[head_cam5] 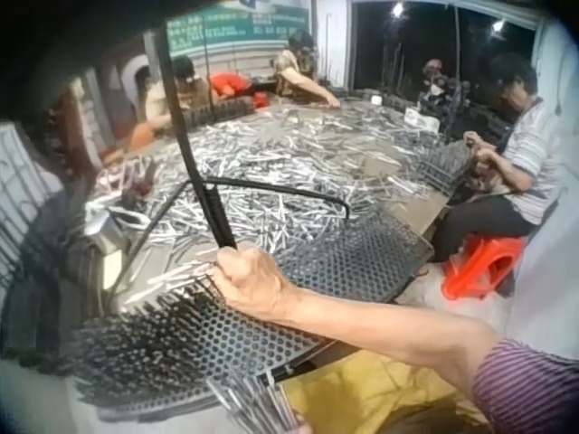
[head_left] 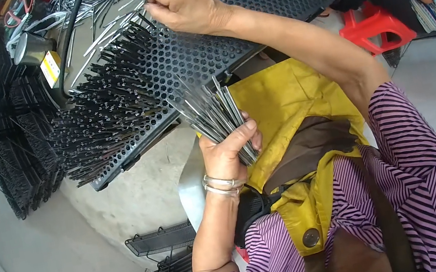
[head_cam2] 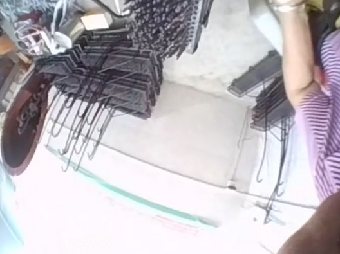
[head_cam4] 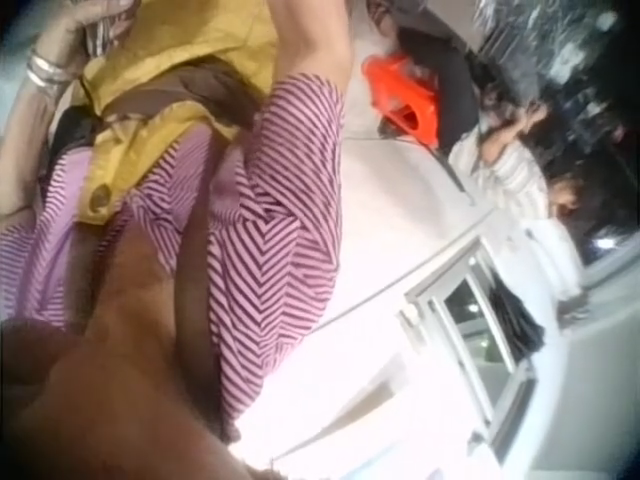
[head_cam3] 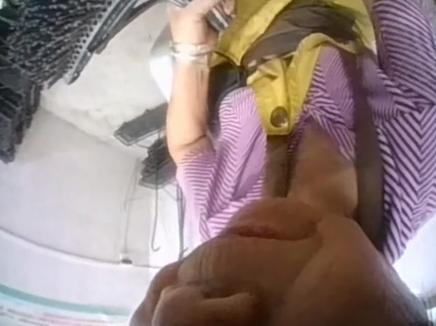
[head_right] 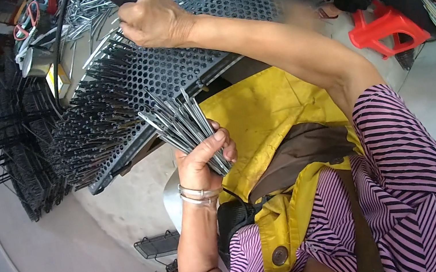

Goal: Sorting and inserting small metal rods into the holes of a perforated metal tray.

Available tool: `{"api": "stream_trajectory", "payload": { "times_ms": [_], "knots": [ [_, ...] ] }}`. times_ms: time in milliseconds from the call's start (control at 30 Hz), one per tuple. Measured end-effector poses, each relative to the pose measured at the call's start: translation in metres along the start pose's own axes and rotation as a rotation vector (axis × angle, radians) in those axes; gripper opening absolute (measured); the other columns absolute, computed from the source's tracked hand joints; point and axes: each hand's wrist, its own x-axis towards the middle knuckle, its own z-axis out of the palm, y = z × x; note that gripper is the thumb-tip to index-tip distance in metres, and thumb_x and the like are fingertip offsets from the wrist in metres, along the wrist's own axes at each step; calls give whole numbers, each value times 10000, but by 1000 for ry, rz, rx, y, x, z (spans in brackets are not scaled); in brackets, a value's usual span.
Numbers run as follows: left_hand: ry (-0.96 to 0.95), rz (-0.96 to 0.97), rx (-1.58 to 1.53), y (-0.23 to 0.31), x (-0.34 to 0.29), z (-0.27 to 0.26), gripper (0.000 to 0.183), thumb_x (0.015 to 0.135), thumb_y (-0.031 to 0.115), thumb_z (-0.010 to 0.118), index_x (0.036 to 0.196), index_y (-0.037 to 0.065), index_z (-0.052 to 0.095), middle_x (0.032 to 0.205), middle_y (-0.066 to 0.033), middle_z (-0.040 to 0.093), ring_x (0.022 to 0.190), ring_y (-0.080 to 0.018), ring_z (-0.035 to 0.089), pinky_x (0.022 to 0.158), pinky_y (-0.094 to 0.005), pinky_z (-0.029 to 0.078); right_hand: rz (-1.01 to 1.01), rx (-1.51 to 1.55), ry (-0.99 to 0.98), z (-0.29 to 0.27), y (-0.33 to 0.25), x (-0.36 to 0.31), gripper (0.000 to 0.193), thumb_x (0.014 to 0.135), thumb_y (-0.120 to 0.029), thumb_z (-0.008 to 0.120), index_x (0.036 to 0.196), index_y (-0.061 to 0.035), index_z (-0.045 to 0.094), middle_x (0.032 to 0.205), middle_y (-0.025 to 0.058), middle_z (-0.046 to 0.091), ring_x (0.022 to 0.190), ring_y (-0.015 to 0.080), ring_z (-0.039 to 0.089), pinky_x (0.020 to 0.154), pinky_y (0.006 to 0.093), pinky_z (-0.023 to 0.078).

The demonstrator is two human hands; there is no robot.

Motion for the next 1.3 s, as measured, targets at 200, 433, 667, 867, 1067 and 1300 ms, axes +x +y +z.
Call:
{"api": "stream_trajectory", "payload": {
  "times_ms": [200,433,667,867,1067,1300],
  "knots": [
    [-28,1,12,0,2,0,172,680,-23,635,827,-27,547,613,-94,539,471,-192,511,424,-285,418,31,-58,-100,-4,-9,-12,163,770,-113,549,649,-23,488,515,119,490,469,273,550,424,349,435],
    [-44,27,62,2,2,-5,234,708,38,611,912,8,500,630,-78,485,492,-192,454,463,-317,366,341,254,-358,-61,-48,-30,242,774,-236,619,729,2,603,499,83,538,427,143,535,408,266,409],
    [-107,50,-13,-1,1,-7,240,685,-10,617,900,-26,512,722,-98,536,501,-201,508,447,-303,427,1026,987,-591,-98,-94,-65,200,743,-117,660,859,30,590,595,31,591,456,43,506,405,168,392],
    [-123,113,62,0,3,-2,276,721,17,602,974,-39,507,802,-132,568,546,-204,546,468,-276,454,960,896,-409,-98,-92,-74,91,761,-51,620,805,22,588,627,30,584,506,57,537,459,177,433],
    [-2,61,73,1,2,-2,197,729,31,615,894,-36,532,724,-164,591,577,-230,574,490,-300,480,1069,1013,-361,-105,-85,-78,77,780,-51,600,805,15,568,661,39,591,545,79,568,480,188,455],
    [-58,100,22,0,1,-7,163,717,40,630,835,-11,530,698,-162,570,543,-234,548,462,-310,447,1062,1219,95,-122,-43,-30,79,775,-55,594,757,22,585,640,88,599,527,130,575,477,245,488]
  ]
}}
